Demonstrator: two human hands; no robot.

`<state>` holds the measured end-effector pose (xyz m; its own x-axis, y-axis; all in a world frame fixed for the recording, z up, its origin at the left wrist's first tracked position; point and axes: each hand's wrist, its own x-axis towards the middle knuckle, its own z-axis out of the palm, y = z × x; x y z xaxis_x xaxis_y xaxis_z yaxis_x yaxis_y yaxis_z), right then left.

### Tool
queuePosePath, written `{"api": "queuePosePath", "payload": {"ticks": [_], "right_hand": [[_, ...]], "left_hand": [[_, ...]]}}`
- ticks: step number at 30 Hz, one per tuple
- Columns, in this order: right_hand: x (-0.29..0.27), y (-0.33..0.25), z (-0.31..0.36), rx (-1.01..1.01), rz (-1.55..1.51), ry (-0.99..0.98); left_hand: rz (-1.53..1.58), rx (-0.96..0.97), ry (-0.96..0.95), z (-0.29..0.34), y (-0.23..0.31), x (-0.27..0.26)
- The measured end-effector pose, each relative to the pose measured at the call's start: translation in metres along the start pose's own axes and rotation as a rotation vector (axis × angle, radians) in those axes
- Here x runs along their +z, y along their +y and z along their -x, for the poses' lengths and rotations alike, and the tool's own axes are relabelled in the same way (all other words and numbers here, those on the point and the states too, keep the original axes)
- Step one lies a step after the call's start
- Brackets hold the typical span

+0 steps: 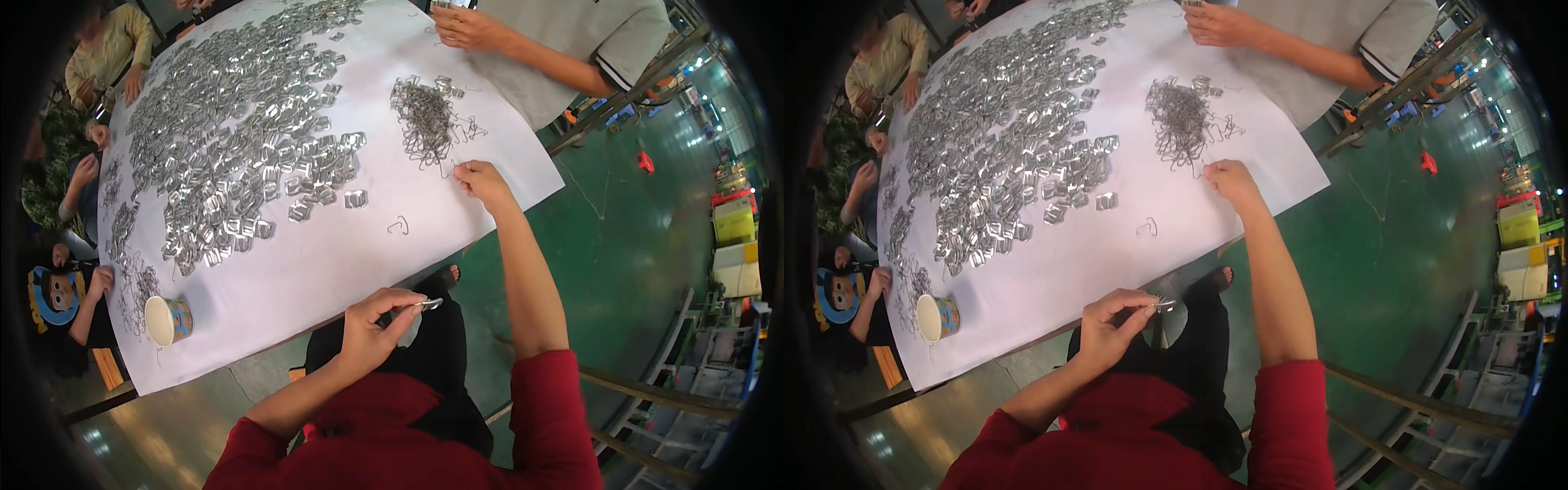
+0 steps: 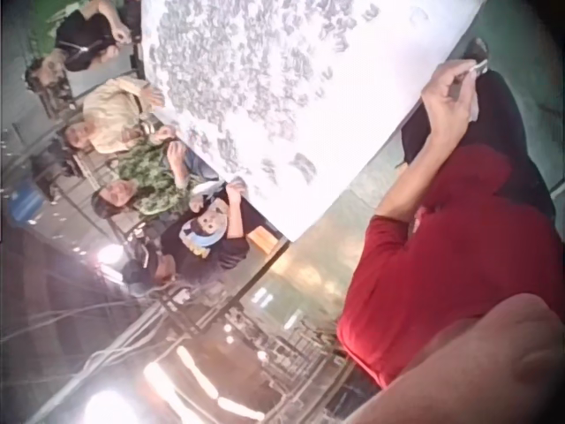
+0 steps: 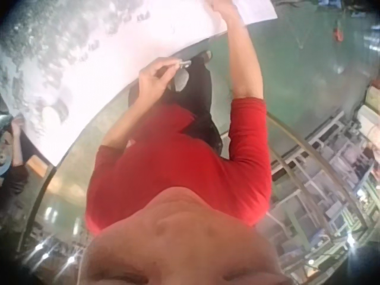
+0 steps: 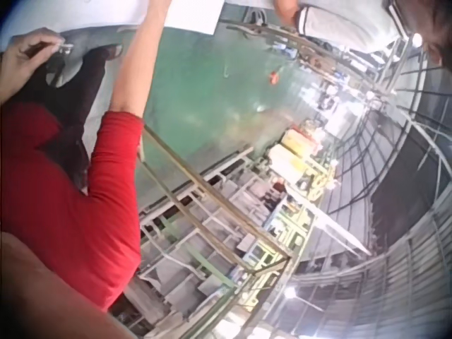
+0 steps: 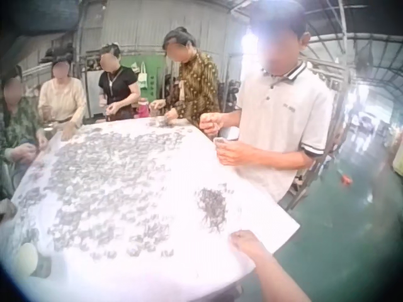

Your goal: The person threads small metal hooks onto larger metal bracket pieces one at a time and then hangs the assembled chains of brackets onto a metal rack.

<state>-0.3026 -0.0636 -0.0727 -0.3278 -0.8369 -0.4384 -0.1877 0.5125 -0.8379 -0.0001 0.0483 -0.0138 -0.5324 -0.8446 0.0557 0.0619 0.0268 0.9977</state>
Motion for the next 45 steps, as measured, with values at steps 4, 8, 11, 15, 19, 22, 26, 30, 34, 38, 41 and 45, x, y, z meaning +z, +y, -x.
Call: {"api": "queuePosePath", "payload": {"ticks": [4, 8, 11, 15, 19, 22, 26, 30, 34, 38, 41, 45], "right_hand": [[0.012, 0.000, 0.085, -0.019, -0.496, -0.200], [0.031, -0.023, 0.172, -0.028, -0.636, -0.175], [0.046, -0.022, 0.220, -0.131, -0.629, -0.132], [0.070, -0.009, 0.254, -0.386, -0.595, -0.020], [0.081, -0.005, 0.257, -0.378, -0.505, 0.077], [0.089, -0.005, 0.254, -0.359, -0.597, 0.110], [0.095, -0.003, 0.249, -0.527, -0.467, 0.207], [0.092, 0.002, 0.252, -0.640, -0.325, 0.277], [0.095, 0.000, 0.255, -0.687, -0.252, 0.268], [0.098, 0.002, 0.253, -0.743, -0.192, 0.268], [0.100, 0.001, 0.255, -0.651, -0.310, 0.258], [0.093, 0.007, 0.247, -0.632, -0.220, 0.246]], "left_hand": [[-0.020, -0.019, 0.025, 0.006, -0.002, -0.003], [0.016, -0.046, 0.046, 0.010, 0.004, -0.006], [0.005, -0.005, 0.062, 0.009, 0.000, -0.004], [0.002, 0.052, 0.035, 0.008, 0.004, 0.001], [-0.010, 0.073, 0.001, 0.010, 0.008, 0.003], [-0.023, 0.107, -0.024, 0.011, 0.011, 0.004], [-0.023, 0.212, 0.039, 0.009, 0.003, 0.004], [-0.335, 0.336, 0.083, -0.025, -0.015, -0.021], [-0.730, 0.291, 0.260, -0.089, -0.049, -0.055], [-1.085, 0.273, 0.313, -0.124, -0.066, -0.067], [-1.189, 0.221, 0.304, -0.130, -0.071, -0.072], [-0.699, 0.031, 0.124, -0.104, -0.031, -0.065]]}}
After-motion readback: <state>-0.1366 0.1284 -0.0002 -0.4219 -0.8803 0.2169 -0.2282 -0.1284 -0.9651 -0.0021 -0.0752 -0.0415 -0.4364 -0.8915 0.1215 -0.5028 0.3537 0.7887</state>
